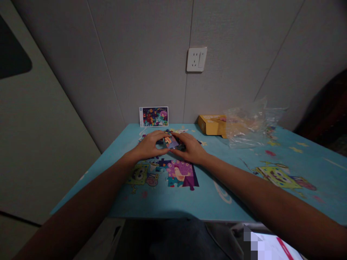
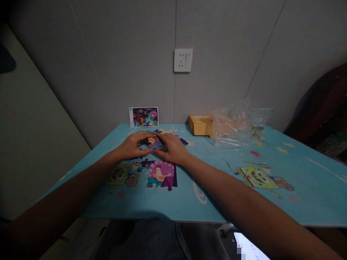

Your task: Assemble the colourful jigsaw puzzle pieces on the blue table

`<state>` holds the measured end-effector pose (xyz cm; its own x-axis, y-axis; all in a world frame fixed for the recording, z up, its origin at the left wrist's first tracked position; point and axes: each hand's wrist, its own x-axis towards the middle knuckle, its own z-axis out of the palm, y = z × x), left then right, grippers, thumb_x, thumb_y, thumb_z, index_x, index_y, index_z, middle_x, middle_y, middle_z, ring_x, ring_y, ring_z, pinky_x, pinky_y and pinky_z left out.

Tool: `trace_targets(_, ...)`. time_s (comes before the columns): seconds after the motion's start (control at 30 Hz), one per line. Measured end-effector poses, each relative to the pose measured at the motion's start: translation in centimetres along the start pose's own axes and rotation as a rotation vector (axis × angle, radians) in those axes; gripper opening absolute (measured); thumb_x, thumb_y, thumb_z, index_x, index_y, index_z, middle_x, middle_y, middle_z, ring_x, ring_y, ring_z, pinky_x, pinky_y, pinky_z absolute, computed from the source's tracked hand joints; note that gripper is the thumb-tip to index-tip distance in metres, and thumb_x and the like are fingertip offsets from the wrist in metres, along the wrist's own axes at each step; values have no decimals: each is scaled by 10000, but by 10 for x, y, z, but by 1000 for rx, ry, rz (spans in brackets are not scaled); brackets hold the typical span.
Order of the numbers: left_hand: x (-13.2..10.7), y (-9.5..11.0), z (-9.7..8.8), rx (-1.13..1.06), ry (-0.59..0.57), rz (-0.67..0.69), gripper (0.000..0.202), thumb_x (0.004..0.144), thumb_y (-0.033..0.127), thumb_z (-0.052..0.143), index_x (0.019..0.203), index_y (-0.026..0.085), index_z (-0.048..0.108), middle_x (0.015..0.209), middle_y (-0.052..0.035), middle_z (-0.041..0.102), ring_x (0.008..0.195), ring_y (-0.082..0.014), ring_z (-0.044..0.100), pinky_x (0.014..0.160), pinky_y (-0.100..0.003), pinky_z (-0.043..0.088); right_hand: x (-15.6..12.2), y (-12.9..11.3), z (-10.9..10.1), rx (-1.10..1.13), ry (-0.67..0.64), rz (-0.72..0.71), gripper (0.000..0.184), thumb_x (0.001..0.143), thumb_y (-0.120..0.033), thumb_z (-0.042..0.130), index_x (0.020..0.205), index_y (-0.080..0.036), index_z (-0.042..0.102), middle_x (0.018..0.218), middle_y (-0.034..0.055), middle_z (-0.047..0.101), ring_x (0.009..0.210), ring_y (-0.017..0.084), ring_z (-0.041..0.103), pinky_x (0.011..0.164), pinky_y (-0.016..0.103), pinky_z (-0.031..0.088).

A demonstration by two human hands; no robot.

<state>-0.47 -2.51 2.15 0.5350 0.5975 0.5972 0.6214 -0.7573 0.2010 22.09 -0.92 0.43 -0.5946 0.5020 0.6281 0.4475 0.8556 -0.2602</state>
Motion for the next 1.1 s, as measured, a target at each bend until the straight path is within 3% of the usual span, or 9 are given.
trace_targets(0.3, 0, 0, -5, -68, -46, -42, 539, 744, 394, 740, 1239, 233, 599, 1189, -94, 638, 1107, -249, 589, 968, -445, 468, 1, 1, -1, -12, 2, 5, 584, 829, -415, 649, 1333, -166, 494, 1107, 124, 651, 991, 258, 591, 861, 404, 454)
trace_targets(0.63, -1, -3, -2, -58, -44, -28, 478, 779, 416, 718, 1206, 231, 607, 1159, -82, 647, 1087, -238, 594, 950, -430, 475, 0, 3, 0, -14, 4, -4, 558, 829, -402, 629, 1322, -175, 500, 1142, 130, 644, 1027, 263, 587, 896, 425, 444)
trace_targets(1.1, 2, 8, 2, -37, 24, -46, 378, 759, 318, 698, 1109, 186, 646, 1092, -82, 667, 1045, -220, 615, 932, -374, 485, 2, 0, 0, -29, 41, 4, 504, 800, -366, 626, 1249, -148, 557, 1091, 130, 659, 1009, 267, 595, 903, 416, 445)
